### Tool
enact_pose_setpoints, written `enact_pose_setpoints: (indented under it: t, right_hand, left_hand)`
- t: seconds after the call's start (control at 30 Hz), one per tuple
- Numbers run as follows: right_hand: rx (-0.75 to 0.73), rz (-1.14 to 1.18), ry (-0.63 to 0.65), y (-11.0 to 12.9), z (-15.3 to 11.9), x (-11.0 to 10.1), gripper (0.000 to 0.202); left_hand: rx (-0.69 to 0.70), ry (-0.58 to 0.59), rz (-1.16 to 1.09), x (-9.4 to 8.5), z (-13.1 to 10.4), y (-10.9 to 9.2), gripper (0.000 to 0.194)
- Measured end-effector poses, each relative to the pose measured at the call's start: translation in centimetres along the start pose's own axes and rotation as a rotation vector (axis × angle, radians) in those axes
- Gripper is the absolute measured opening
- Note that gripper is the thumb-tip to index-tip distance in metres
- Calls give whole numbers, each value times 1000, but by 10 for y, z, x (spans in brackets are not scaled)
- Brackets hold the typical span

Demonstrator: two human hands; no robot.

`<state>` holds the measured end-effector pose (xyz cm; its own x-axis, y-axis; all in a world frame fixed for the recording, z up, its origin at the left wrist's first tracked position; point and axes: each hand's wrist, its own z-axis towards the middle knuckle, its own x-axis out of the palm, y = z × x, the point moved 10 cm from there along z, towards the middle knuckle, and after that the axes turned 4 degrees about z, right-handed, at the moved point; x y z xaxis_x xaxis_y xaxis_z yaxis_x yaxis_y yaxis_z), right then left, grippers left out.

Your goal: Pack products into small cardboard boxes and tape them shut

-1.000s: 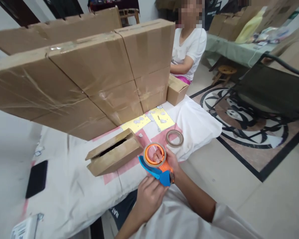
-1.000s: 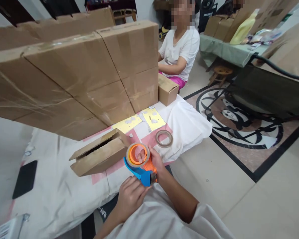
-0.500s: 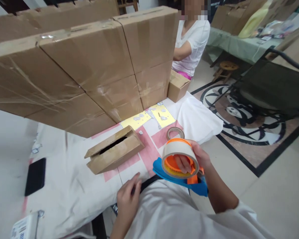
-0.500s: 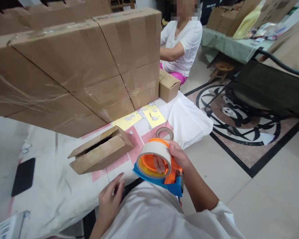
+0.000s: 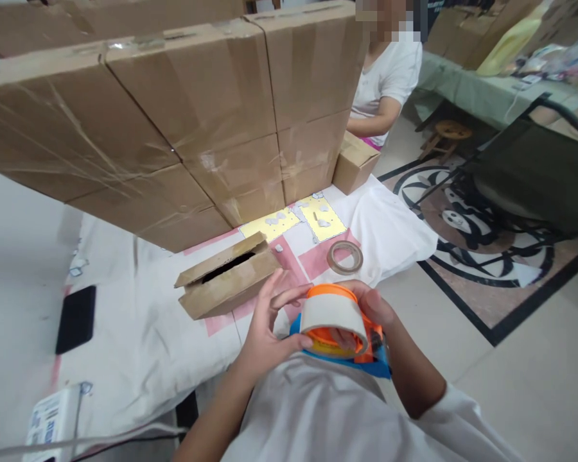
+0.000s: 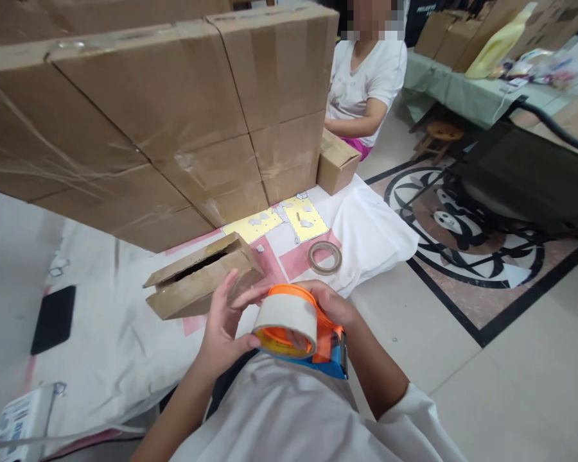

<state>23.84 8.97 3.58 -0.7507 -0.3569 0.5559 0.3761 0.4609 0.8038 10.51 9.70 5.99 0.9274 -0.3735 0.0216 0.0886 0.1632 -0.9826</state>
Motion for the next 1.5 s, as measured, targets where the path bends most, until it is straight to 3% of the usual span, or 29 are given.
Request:
enact_pose_setpoints:
  t: [0.13, 0.27, 0.37, 0.53, 0.67, 0.8, 0.9, 0.97, 1.13, 1.2, 1.3, 1.37, 1.43, 1.5]
  right_hand:
    - [-20, 26, -20, 1, 0, -3, 85]
    - [-22, 27, 114, 1, 3, 6, 79]
    - [-40, -87, 209, 5, 3, 15, 68]
    - [-191, -485, 66, 28, -3, 11, 45]
    - [-250, -692, 18, 35, -12, 6, 48]
    - [-279, -631, -93, 36, -11, -26, 53]
    - [-344, -547, -327, 41, 7, -64, 54]
    - [-391, -537, -481, 41, 32, -85, 53]
    - [-341, -722, -678, 24, 117, -109, 47]
    - [-309, -792, -730, 19, 138, -114, 51]
    - [-464, -876, -837, 33, 129, -105, 68]
    - [-628, -896, -818, 45, 107, -85, 63]
    - [-717, -876, -635, 48, 89, -54, 39]
    - [-710, -841, -379, 42, 76, -20, 24]
  left_hand:
    - [-59, 6, -178, -1, 2, 19, 107]
    - [-106, -30, -297, -4, 0, 35, 109]
    - [-93, -59, -297, -8, 0, 36, 104]
    - [-63, -97, -227, -15, 0, 36, 100]
    - [-51, -104, -206, -13, -2, 40, 97]
    - [-75, -141, -133, -19, -5, 41, 57]
    - [-87, -248, 124, -38, -10, 35, 28]
    - [-112, -321, 301, -52, -15, 33, 22]
    - [-253, -439, 332, -72, -29, 46, 33]
    - [-284, -461, 287, -75, -34, 49, 48]
    - [-322, -445, 232, -74, -40, 52, 92]
    - [-330, -459, 221, -75, -44, 50, 105]
    - [-336, -482, 245, -78, -47, 46, 102]
    - [-330, -475, 297, -77, -47, 43, 98]
